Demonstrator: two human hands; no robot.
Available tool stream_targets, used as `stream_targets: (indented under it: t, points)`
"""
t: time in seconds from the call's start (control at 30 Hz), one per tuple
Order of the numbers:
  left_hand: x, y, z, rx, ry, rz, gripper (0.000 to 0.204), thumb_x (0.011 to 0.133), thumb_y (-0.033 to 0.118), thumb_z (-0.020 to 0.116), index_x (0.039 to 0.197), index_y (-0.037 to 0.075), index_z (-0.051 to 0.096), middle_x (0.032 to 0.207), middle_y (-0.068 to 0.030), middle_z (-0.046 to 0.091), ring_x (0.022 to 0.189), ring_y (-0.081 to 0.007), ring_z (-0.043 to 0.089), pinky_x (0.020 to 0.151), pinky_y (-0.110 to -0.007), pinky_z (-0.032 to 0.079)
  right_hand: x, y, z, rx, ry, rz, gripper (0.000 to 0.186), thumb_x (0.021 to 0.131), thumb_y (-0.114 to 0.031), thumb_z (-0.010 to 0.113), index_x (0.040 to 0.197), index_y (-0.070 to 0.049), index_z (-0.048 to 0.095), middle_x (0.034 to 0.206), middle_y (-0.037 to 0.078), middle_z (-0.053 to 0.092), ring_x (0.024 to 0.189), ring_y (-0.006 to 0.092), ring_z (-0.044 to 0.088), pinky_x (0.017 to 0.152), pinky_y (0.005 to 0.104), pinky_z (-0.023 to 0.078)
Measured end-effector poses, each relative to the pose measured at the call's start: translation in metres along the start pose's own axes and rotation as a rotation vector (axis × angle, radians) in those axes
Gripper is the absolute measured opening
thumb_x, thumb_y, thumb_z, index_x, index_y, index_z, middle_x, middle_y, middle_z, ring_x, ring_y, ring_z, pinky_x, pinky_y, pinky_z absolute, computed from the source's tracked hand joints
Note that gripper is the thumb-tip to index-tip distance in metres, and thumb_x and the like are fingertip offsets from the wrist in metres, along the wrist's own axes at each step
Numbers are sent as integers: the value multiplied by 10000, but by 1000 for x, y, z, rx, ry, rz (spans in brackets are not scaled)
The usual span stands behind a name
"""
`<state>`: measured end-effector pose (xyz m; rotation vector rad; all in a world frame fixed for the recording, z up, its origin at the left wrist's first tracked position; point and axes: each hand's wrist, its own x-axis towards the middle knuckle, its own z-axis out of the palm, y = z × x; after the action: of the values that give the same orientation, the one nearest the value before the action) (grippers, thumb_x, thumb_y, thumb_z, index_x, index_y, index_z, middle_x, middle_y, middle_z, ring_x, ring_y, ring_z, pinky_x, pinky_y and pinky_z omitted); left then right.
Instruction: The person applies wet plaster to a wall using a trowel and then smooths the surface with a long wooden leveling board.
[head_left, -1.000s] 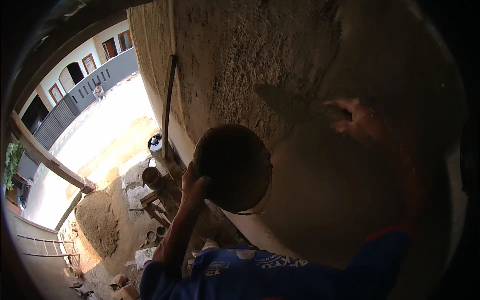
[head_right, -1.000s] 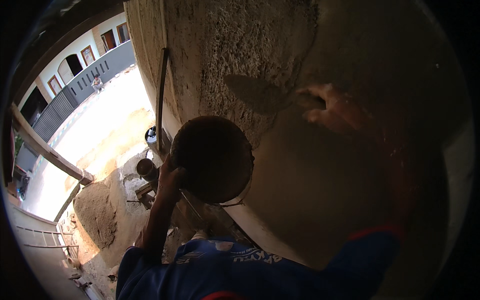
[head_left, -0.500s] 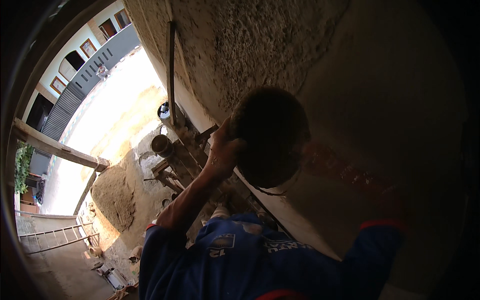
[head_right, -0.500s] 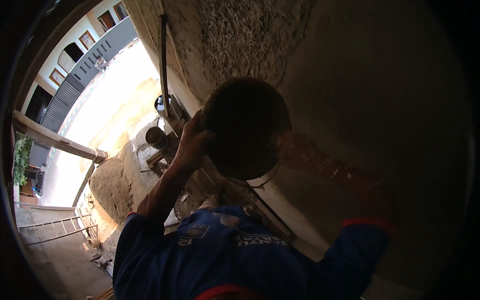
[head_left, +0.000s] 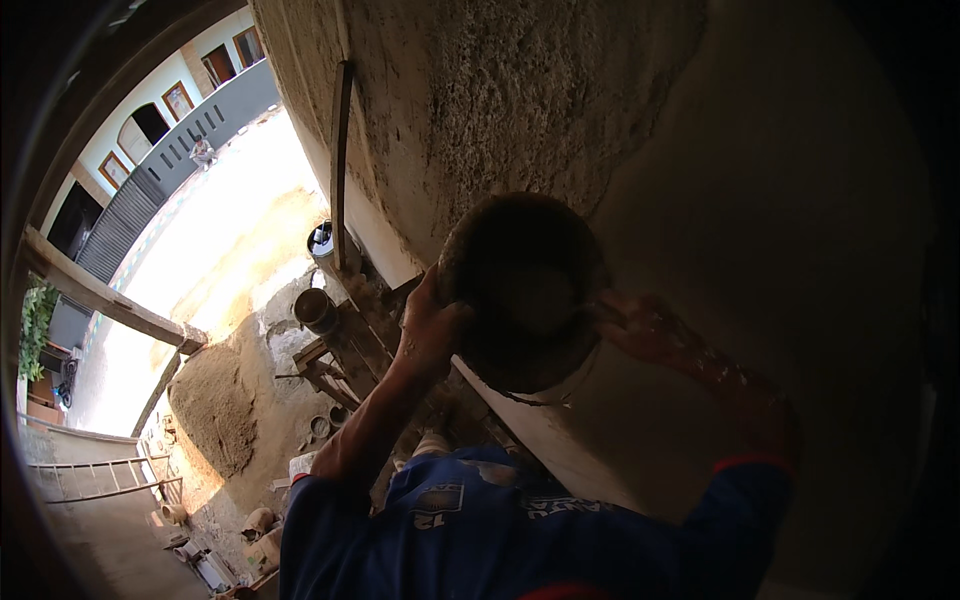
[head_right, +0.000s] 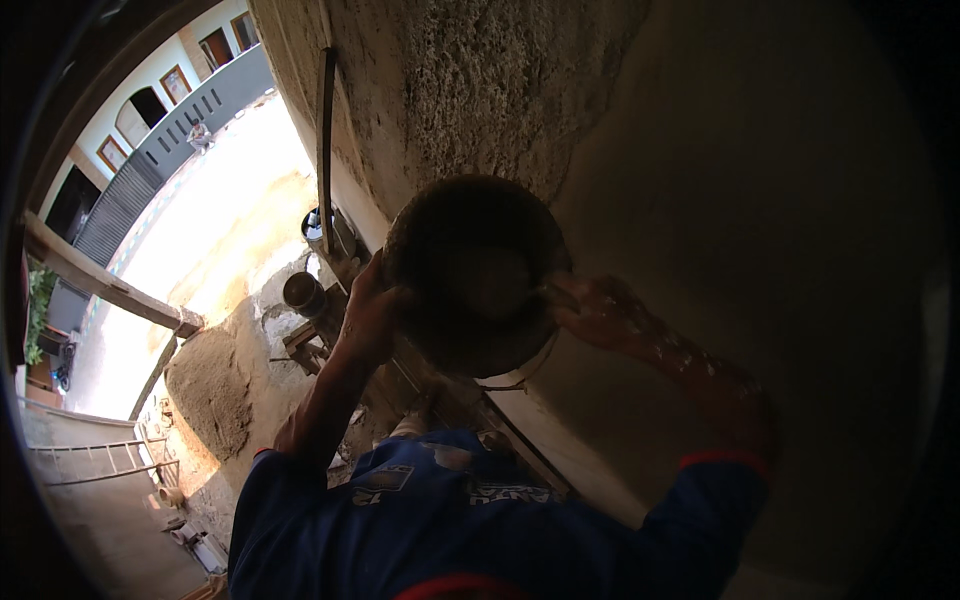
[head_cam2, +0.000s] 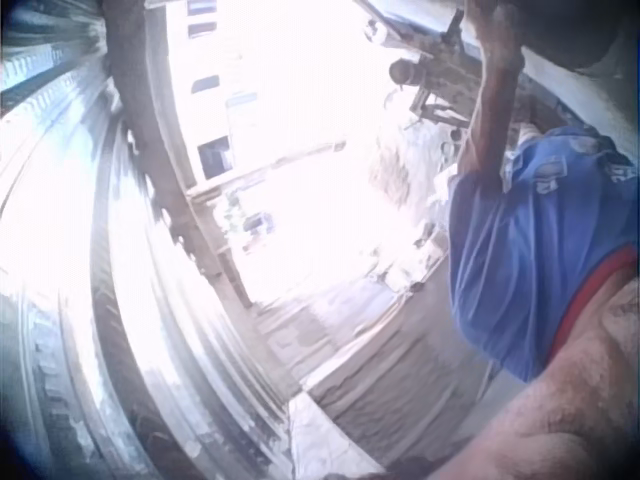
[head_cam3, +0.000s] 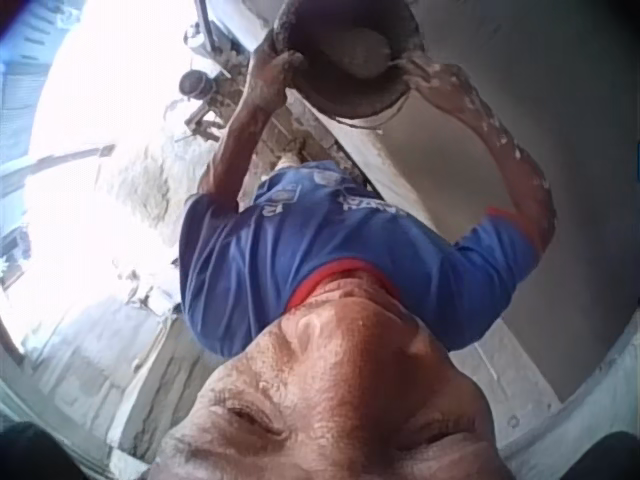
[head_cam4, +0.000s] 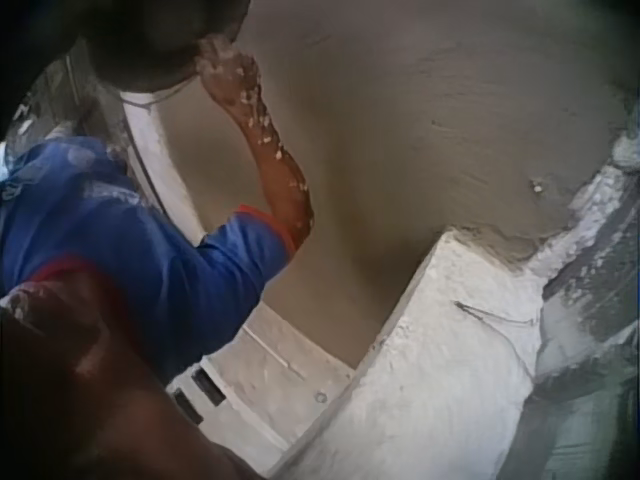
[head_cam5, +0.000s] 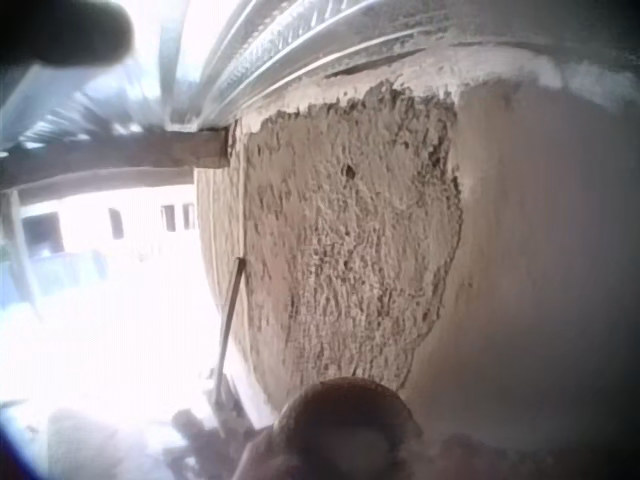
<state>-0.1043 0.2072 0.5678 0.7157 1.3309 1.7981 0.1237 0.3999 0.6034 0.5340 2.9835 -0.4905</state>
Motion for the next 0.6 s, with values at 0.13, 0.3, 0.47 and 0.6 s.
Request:
stream_targets:
  t: [0.13,0.3,0.47,0.6]
  points:
    - [1,1,-9,-111,19,58,597,675,20,521,1267,-11,444,1036,-65,587,879,-133,578,751,-261,492,3,-29,-64,40,107,96,456,756,-225,675,1154,-47,540,1013,200,617,918,348,618,820,438,484]
    - [1,12,-15,-130,45,154,599,654,57,534,1239,-40,446,1062,-88,585,931,-160,568,815,-285,476,-7,-110,-169,-48,127,229,446,714,-275,723,1102,-120,565,990,167,607,985,339,585,807,426,478]
    - [-5,17,-26,-66,111,208,547,686,38,525,1222,-45,460,1081,-107,594,967,-185,578,851,-299,471,-17,-155,-241,-60,295,79,477,668,-177,729,1096,-57,555,932,129,611,837,229,616,736,355,488]
    - [-13,21,-31,-51,147,259,617,686,1,475,1300,-15,422,1106,-99,584,937,-172,588,794,-279,492,-21,-159,-270,185,261,-110,521,685,-95,671,1176,-9,521,993,99,619,769,189,610,699,343,488]
